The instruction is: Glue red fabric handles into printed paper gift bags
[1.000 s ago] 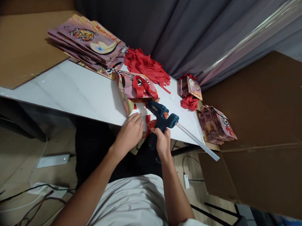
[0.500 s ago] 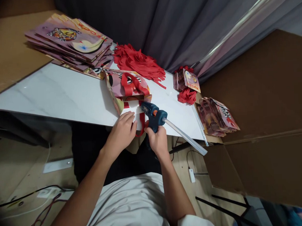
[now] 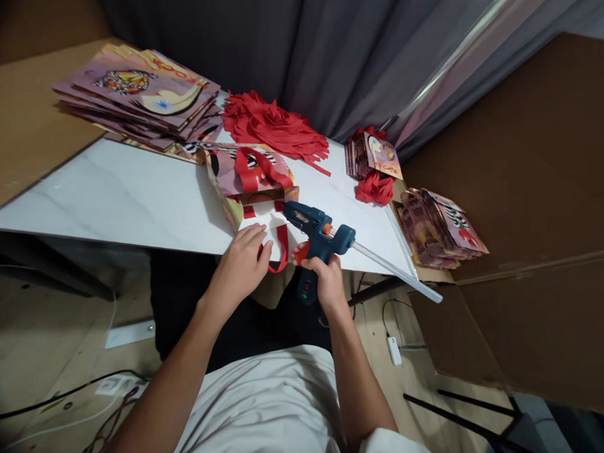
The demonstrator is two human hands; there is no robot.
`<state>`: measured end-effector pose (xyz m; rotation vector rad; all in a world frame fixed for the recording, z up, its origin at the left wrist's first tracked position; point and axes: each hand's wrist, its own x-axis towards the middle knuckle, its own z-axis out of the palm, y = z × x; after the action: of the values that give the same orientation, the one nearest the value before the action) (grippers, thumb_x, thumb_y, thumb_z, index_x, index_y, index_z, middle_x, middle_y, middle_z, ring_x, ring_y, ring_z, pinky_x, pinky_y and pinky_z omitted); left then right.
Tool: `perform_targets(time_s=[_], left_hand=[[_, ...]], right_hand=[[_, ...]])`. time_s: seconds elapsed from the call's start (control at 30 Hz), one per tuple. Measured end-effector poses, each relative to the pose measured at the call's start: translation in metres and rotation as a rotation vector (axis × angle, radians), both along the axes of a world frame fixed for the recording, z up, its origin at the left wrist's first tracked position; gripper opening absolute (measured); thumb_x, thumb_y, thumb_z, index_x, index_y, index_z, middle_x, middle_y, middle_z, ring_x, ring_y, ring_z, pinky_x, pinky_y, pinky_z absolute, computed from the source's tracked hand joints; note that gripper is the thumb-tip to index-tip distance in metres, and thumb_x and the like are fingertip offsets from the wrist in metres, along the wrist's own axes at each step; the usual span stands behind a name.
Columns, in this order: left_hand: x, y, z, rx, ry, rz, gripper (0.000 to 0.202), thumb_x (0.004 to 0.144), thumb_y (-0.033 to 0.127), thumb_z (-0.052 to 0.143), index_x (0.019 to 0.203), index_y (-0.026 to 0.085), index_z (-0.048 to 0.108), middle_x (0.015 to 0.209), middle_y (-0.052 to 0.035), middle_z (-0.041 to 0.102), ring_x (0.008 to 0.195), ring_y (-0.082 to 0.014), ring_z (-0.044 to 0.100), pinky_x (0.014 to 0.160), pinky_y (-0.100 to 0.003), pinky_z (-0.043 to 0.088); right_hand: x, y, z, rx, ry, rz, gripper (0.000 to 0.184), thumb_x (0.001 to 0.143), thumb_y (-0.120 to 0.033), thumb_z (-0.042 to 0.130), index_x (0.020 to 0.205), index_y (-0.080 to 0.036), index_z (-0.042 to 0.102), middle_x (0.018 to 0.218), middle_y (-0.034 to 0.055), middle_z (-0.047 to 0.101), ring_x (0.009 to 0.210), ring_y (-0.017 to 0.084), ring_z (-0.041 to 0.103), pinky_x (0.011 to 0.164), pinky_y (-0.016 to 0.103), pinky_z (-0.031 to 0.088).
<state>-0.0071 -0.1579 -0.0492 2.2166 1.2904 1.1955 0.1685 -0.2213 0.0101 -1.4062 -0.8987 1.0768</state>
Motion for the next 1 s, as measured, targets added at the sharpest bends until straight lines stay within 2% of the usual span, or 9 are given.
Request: perform_targets(time_s=[0.17,0.33,0.53,0.6,0.67,0.77,0.83,0.9,1.0], left_hand=[[-0.002,0.003,0.0,0.04,-0.003,0.011,0.035,0.113,0.023,0.044,0.122,0.01,0.075,0.133,-0.0209,0.077,0.135,-0.0346,0.069,0.119,-0.055,0.058],[-0.006,0.003,0.004,0.049,0.044,0.009,0.035,0.114,0.023,0.041,0.12,0.012,0.074,0.131,-0.0189,0.076,0.13,-0.0328,0.069,0.118,-0.053,0.058],[-0.01,0.008,0.01,0.004,0.092,0.002,0.035,0.114,0.028,0.042,0.118,0.013,0.073,0.13,-0.0198,0.073,0.128,-0.0345,0.068,0.115,-0.055,0.058],[-0.013,0.012,0.012,-0.006,0.11,-0.001,0.037,0.114,0.029,0.041,0.118,0.013,0.073,0.13,-0.0198,0.073,0.128,-0.0352,0.068,0.114,-0.056,0.058],[-0.018,0.015,0.012,-0.007,0.1,-0.016,0.038,0.115,0.029,0.039,0.122,0.014,0.073,0.13,-0.0186,0.074,0.128,-0.034,0.069,0.114,-0.055,0.059],[-0.031,0.016,0.013,0.048,0.019,-0.056,0.033,0.114,0.026,0.043,0.128,0.017,0.072,0.136,-0.0148,0.075,0.132,-0.0292,0.071,0.115,-0.048,0.059],[-0.04,0.013,0.012,0.145,-0.044,-0.059,0.027,0.112,0.021,0.05,0.126,0.019,0.073,0.138,-0.0128,0.076,0.132,-0.027,0.072,0.115,-0.045,0.059],[-0.048,0.009,0.009,0.254,-0.051,-0.012,0.024,0.109,0.017,0.056,0.122,0.021,0.075,0.133,-0.0113,0.079,0.126,-0.0266,0.074,0.112,-0.045,0.06],[-0.054,0.004,0.001,0.335,0.069,0.138,0.025,0.106,0.015,0.059,0.123,0.021,0.077,0.126,-0.0117,0.082,0.116,-0.0294,0.074,0.1,-0.047,0.059]], right_hand=[[0.003,0.0,0.006,-0.086,-0.246,0.06,0.026,0.075,-0.035,0.073,0.094,-0.019,0.08,0.088,0.0023,0.076,0.082,0.023,0.065,0.08,0.033,0.05],[-0.007,0.008,0.018,-0.171,-0.424,0.097,0.021,0.076,-0.038,0.068,0.082,-0.019,0.071,0.071,-0.0012,0.061,0.07,0.018,0.048,0.069,0.031,0.041],[-0.012,0.012,0.021,-0.113,-0.531,0.128,0.016,0.078,-0.036,0.063,0.074,-0.021,0.062,0.062,-0.0045,0.045,0.064,0.015,0.035,0.062,0.032,0.033],[-0.01,0.01,0.016,-0.085,-0.492,0.127,0.015,0.077,-0.036,0.065,0.076,-0.021,0.066,0.063,-0.004,0.048,0.064,0.016,0.038,0.064,0.032,0.035],[-0.005,0.005,0.008,-0.074,-0.367,0.112,0.02,0.077,-0.036,0.069,0.086,-0.02,0.074,0.07,-0.0019,0.059,0.068,0.018,0.048,0.07,0.033,0.041],[0.007,-0.005,-0.004,-0.052,-0.092,0.073,0.031,0.077,-0.038,0.075,0.102,-0.021,0.081,0.095,0.0028,0.077,0.087,0.024,0.064,0.085,0.036,0.049],[0.015,-0.009,-0.006,-0.036,0.018,0.079,0.033,0.075,-0.037,0.078,0.105,-0.023,0.082,0.108,0.0041,0.079,0.099,0.027,0.068,0.093,0.037,0.05],[0.02,-0.009,-0.002,-0.064,0.016,0.131,0.035,0.074,-0.034,0.079,0.107,-0.023,0.081,0.106,0.0036,0.078,0.098,0.026,0.066,0.09,0.036,0.049],[0.02,0.001,0.011,-0.129,-0.078,0.25,0.032,0.072,-0.032,0.076,0.102,-0.022,0.078,0.091,0.0006,0.071,0.082,0.022,0.059,0.078,0.034,0.047]])
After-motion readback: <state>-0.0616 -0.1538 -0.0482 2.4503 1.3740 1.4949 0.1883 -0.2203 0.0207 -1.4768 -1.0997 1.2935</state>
